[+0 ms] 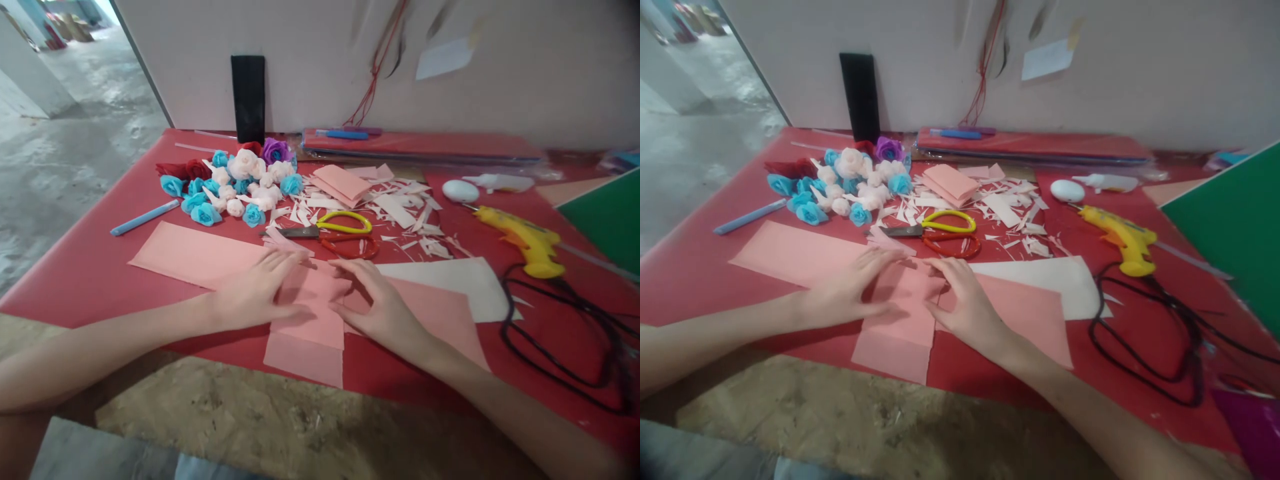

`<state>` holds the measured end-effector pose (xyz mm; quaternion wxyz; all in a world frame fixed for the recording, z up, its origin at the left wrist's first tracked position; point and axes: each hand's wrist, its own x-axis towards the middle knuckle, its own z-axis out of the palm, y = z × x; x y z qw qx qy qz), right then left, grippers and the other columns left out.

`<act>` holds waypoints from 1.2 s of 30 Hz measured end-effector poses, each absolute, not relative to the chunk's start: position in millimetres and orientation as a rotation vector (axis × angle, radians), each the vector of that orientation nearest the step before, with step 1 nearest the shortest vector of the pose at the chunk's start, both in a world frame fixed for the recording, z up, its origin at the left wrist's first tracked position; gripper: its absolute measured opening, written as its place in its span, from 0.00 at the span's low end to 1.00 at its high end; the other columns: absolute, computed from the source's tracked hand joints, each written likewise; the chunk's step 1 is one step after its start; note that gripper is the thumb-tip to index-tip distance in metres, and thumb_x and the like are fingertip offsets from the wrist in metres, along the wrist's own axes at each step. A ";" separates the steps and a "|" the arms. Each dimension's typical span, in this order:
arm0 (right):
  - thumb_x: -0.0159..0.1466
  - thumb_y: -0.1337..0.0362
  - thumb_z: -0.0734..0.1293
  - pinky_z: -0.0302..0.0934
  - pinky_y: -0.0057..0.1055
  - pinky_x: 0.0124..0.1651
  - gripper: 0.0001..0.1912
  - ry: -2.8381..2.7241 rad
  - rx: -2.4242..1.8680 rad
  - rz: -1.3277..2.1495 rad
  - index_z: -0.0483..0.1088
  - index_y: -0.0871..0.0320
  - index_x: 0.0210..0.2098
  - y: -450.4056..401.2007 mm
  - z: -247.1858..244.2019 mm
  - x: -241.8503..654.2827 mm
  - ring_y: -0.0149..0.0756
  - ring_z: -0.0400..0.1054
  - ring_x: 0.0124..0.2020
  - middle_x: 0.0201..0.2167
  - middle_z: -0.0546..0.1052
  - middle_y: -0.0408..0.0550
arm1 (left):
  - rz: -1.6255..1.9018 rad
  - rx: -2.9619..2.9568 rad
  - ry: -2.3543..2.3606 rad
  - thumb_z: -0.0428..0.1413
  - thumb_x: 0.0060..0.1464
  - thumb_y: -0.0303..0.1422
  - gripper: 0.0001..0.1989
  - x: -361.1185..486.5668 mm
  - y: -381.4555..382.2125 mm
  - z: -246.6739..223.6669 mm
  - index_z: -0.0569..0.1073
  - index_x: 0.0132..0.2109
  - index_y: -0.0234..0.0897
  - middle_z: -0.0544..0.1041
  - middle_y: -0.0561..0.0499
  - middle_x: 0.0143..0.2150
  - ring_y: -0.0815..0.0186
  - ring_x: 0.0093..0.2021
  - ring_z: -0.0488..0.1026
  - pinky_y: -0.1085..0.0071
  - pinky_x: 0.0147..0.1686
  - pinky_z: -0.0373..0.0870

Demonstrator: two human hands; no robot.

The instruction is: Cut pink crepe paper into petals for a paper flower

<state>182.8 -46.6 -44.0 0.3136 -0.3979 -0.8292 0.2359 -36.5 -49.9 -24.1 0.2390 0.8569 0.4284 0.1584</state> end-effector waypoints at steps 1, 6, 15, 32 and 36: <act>0.58 0.70 0.63 0.66 0.38 0.45 0.18 -2.162 -1.042 0.642 0.62 0.58 0.49 -47.4 -43.9 182.4 0.38 0.66 0.41 0.39 0.69 0.50 | 0.477 2.283 1.181 0.55 0.52 0.42 0.32 -37.5 -47.7 -22.8 0.57 0.59 0.31 0.66 0.41 0.58 0.59 0.59 0.61 0.60 0.58 0.58; 0.60 0.69 0.60 0.67 0.28 0.38 0.16 -1.979 -1.024 0.746 0.61 0.55 0.49 -52.3 -43.2 182.2 0.32 0.67 0.36 0.37 0.68 0.47 | 0.528 1.996 1.226 0.56 0.50 0.34 0.14 -37.7 -42.6 -19.7 0.70 0.44 0.32 0.77 0.46 0.41 0.60 0.43 0.73 0.63 0.45 0.69; 0.56 0.61 0.65 0.59 0.27 0.17 0.12 -2.010 -1.231 1.172 0.70 0.60 0.19 -62.1 -22.8 179.0 0.33 0.66 0.18 0.17 0.73 0.45 | 0.572 1.539 1.080 0.59 0.44 0.34 0.10 -34.4 -44.1 -8.2 0.75 0.34 0.32 0.78 0.52 0.31 0.69 0.30 0.72 0.75 0.30 0.67; 0.55 0.62 0.65 0.70 0.28 0.31 0.06 -1.780 -1.207 1.061 0.72 0.58 0.27 -57.5 -17.4 178.1 0.38 0.74 0.30 0.29 0.79 0.48 | 0.678 1.469 1.030 0.57 0.45 0.31 0.08 -31.1 -50.5 -13.4 0.76 0.33 0.31 0.73 0.54 0.23 0.74 0.23 0.64 0.78 0.24 0.64; 0.55 0.62 0.66 0.69 0.28 0.28 0.06 -1.820 -1.201 1.020 0.72 0.56 0.25 -58.2 -14.1 180.5 0.37 0.72 0.26 0.26 0.78 0.46 | 0.712 1.440 1.016 0.57 0.46 0.32 0.08 -31.5 -50.5 -13.6 0.77 0.31 0.31 0.70 0.55 0.19 0.75 0.20 0.60 0.78 0.21 0.62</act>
